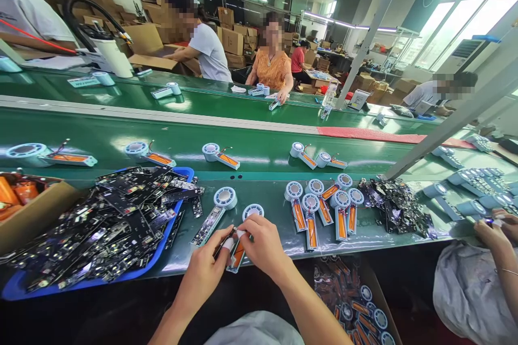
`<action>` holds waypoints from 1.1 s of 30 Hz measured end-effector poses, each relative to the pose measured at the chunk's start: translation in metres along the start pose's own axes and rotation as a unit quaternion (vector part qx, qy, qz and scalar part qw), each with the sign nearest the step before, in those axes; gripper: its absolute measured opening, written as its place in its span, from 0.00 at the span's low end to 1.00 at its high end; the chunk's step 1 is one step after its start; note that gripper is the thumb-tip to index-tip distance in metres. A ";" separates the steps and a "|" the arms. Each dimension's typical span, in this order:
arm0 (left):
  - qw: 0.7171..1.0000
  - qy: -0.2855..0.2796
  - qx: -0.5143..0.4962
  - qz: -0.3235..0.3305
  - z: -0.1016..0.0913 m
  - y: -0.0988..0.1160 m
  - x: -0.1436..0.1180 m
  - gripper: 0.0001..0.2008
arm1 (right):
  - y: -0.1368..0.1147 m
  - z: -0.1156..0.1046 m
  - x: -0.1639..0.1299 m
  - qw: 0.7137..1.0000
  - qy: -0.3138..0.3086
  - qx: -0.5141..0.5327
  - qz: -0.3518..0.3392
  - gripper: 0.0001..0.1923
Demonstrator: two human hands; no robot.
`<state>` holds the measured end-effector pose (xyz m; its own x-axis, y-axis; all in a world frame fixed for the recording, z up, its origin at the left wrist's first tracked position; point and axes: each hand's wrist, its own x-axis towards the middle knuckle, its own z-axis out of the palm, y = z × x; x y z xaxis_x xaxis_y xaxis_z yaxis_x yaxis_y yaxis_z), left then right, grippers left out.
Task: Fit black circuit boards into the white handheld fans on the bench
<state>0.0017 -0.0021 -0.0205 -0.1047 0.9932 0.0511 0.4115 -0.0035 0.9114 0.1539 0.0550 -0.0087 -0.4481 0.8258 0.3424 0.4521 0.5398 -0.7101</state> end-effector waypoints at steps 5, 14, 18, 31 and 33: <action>0.994 -0.046 -0.088 -0.048 -0.004 0.000 0.000 0.20 | -0.001 0.005 -0.002 0.999 0.010 0.003 0.039 0.11; 0.991 -0.086 -0.098 -0.028 -0.014 -0.008 0.006 0.20 | -0.002 -0.009 0.003 0.996 -0.047 0.039 0.060 0.12; 0.987 -0.115 -0.109 -0.014 -0.018 -0.009 0.010 0.20 | -0.003 -0.015 0.007 0.992 -0.088 0.081 0.044 0.13; 0.998 -0.020 0.056 0.006 -0.021 -0.013 0.005 0.19 | 0.016 -0.049 -0.022 0.996 -0.071 -0.060 -0.007 0.24; 0.998 -0.024 0.062 0.000 -0.021 -0.014 0.004 0.19 | 0.023 -0.049 -0.035 0.985 -0.100 -0.131 -0.047 0.27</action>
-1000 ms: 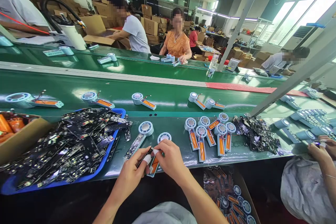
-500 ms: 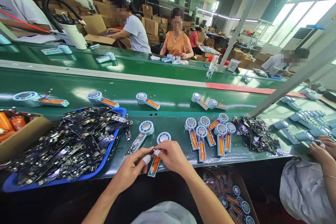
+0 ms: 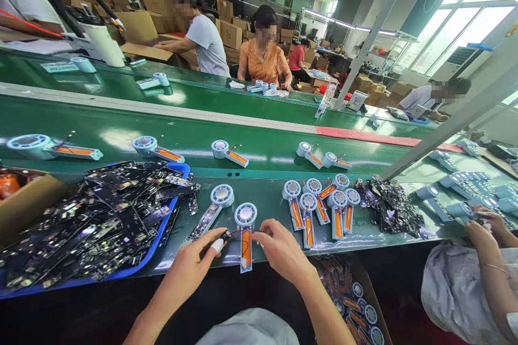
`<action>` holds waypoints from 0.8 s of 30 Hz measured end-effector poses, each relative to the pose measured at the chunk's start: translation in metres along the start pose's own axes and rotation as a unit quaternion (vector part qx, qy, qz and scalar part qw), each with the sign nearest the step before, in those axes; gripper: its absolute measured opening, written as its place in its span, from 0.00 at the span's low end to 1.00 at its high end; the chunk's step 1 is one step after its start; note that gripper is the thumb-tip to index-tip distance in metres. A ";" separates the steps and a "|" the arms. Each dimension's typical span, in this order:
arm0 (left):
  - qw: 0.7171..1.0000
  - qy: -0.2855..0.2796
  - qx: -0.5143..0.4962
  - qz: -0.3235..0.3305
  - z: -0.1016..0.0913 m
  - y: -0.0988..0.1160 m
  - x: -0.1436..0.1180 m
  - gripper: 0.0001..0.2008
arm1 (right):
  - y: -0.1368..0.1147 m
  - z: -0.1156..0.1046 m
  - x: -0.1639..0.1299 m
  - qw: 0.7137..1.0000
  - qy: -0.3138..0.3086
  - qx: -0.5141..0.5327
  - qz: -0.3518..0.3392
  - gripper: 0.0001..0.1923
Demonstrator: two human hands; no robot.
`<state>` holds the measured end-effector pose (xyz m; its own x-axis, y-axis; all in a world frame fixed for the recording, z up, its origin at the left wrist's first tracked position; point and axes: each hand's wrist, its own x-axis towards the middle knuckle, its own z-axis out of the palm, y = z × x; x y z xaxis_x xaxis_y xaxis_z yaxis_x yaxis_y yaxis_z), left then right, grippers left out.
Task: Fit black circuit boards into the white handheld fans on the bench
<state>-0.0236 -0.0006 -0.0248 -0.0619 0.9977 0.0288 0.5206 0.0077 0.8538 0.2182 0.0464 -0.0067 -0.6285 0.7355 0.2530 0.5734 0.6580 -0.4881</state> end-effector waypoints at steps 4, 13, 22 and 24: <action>0.999 -0.039 -0.020 -0.032 0.000 0.004 0.000 0.21 | 0.010 0.015 -0.009 0.998 0.007 -0.046 -0.032 0.21; 0.999 -0.026 -0.006 -0.021 0.002 0.006 0.002 0.22 | 0.004 0.036 0.017 0.890 0.144 0.389 0.189 0.08; 0.999 -0.012 0.043 0.006 0.007 0.002 0.001 0.22 | -0.002 0.036 0.029 0.754 0.155 0.559 0.307 0.18; 0.996 -0.012 0.074 0.040 0.009 0.002 0.001 0.23 | -0.004 0.035 0.030 0.747 0.155 0.568 0.309 0.18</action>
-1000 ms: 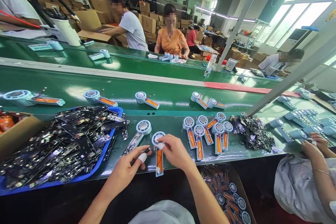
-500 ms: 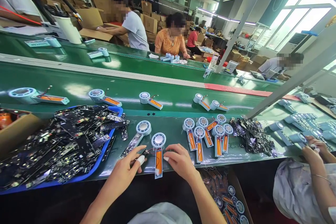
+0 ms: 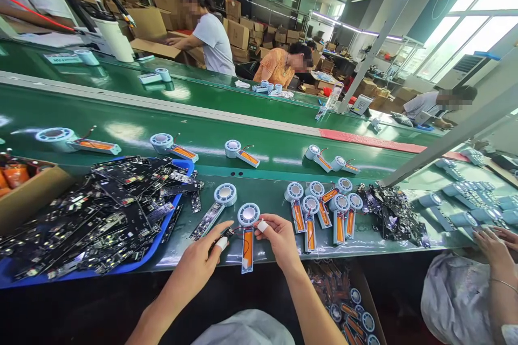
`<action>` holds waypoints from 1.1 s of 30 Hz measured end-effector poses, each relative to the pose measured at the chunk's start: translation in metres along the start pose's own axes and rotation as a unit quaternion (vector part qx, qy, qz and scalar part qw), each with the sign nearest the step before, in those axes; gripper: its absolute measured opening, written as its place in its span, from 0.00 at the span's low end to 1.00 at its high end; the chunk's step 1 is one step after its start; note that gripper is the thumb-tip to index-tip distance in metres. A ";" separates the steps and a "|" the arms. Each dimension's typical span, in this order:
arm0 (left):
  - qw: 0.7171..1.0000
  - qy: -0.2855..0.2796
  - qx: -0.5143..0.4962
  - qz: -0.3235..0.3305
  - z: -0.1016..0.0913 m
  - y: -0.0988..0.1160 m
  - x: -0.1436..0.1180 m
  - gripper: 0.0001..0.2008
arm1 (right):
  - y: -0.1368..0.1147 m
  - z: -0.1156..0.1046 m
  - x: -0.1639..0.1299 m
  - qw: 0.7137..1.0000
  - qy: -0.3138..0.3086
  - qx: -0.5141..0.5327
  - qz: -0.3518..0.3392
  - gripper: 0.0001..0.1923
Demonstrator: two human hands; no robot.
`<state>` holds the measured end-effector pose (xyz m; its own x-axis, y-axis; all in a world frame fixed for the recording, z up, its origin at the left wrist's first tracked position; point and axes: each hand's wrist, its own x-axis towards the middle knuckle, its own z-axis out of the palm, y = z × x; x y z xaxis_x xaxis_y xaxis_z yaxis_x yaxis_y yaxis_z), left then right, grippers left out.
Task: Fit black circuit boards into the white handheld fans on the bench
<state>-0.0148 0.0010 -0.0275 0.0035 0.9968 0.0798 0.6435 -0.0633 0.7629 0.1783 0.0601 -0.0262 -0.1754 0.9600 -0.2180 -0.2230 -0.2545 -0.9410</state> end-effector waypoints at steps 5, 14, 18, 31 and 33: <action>0.979 -0.086 0.185 0.009 0.000 0.012 -0.001 0.30 | -0.002 0.007 0.000 0.999 -0.005 -0.025 -0.028 0.14; 0.982 -0.104 0.158 -0.013 0.001 0.017 -0.006 0.30 | 0.001 0.015 -0.001 0.982 -0.060 -0.152 -0.092 0.08; 0.998 -0.013 -0.029 -0.054 0.009 0.005 -0.006 0.23 | 0.001 0.018 -0.003 0.951 -0.066 -0.266 -0.141 0.08; 0.992 0.073 -0.104 -0.019 0.014 0.010 -0.008 0.14 | -0.013 0.023 -0.011 0.853 -0.090 -0.454 -0.239 0.11; 0.993 0.100 -0.063 0.027 0.017 0.006 -0.009 0.15 | -0.013 0.024 -0.013 0.816 -0.084 -0.506 -0.269 0.11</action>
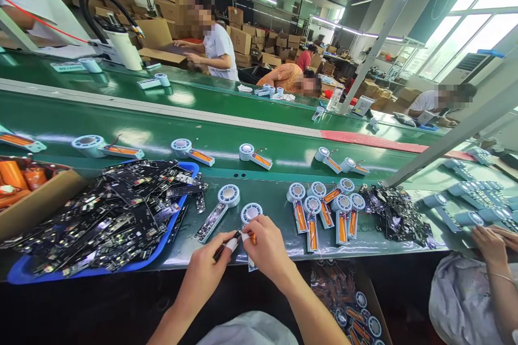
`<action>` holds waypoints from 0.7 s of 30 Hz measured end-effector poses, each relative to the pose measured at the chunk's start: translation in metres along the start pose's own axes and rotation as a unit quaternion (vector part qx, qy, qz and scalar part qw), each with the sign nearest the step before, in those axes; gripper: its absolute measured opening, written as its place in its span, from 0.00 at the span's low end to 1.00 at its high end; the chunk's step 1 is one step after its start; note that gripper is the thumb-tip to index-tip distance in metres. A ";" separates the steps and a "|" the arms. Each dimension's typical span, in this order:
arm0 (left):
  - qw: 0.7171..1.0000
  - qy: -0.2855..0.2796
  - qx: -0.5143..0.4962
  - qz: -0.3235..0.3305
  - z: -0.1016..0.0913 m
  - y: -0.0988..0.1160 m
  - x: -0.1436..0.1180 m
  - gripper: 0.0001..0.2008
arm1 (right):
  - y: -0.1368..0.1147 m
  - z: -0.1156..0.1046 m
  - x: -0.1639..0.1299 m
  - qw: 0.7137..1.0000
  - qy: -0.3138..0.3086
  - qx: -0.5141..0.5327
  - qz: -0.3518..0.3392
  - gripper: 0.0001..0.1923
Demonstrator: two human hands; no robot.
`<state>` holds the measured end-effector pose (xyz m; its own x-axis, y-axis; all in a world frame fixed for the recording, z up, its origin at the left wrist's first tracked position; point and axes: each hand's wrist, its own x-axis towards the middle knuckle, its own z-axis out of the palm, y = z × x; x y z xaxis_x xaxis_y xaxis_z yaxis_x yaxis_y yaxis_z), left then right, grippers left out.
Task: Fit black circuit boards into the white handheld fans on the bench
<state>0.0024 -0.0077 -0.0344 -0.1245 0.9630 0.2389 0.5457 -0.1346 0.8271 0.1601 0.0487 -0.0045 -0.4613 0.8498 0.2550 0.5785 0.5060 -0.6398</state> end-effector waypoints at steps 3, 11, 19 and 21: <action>0.997 0.023 0.044 0.065 0.003 -0.005 -0.004 0.16 | -0.003 0.002 -0.002 0.993 -0.002 -0.102 -0.053 0.11; 0.998 -0.017 0.013 0.064 -0.006 -0.005 0.001 0.16 | -0.001 0.004 -0.003 0.991 -0.004 -0.109 -0.075 0.10; 0.991 -0.103 -0.088 0.009 -0.023 -0.011 0.015 0.14 | 0.007 -0.007 0.006 0.997 -0.057 -0.002 -0.058 0.16; 0.988 -0.112 -0.105 0.002 -0.025 -0.009 0.016 0.14 | 0.007 -0.010 0.007 0.996 -0.068 0.017 -0.056 0.16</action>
<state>-0.0253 0.0028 -0.0259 0.0768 0.9866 0.1439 0.3598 -0.1621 0.9188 0.1674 0.0600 0.0003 -0.6094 0.7597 0.2269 0.4968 0.5889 -0.6375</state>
